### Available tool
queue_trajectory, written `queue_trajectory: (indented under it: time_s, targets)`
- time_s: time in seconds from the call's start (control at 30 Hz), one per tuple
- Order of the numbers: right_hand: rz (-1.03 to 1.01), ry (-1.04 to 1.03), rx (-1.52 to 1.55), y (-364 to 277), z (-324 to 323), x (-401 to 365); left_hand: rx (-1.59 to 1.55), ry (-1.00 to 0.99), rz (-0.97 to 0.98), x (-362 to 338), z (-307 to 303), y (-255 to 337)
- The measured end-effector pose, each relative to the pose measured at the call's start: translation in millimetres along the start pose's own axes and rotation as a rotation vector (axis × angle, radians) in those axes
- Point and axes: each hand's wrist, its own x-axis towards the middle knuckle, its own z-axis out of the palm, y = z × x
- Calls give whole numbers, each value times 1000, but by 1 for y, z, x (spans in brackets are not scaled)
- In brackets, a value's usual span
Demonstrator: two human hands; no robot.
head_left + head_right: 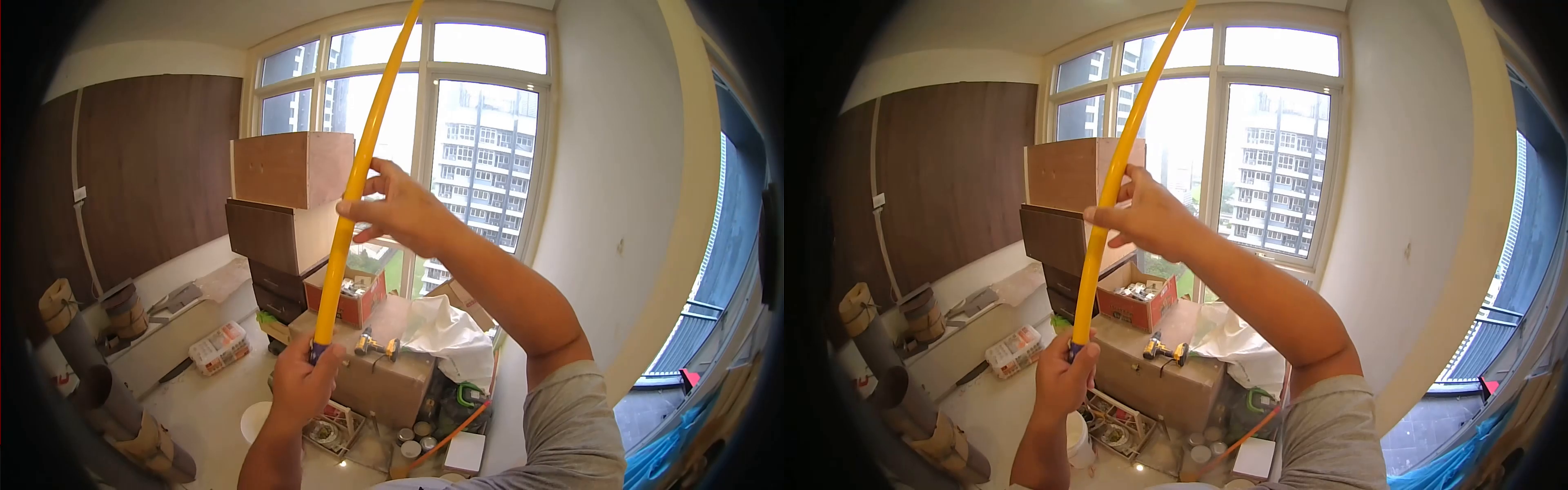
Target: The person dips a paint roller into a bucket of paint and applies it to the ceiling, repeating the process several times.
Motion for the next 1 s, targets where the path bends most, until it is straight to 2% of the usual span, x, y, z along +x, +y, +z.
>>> queue_trajectory:
  time_s: [0.17, 0.33, 0.73, 1.0]
  targets:
    - [-3, 67, 70, 12, -40, 24, 27, -10, 52, 42, 33, 16]
    - [16, 142, 106, 39, -88, 56, 141, -2, 165, 109, 70, -9]
    - [-30, 282, 285, 118, -203, 133, 156, -3, 83, 253, 165, -11]
    - [-60, 360, 376, 148, -240, 167, 137, -10, 42, 304, 195, -11]
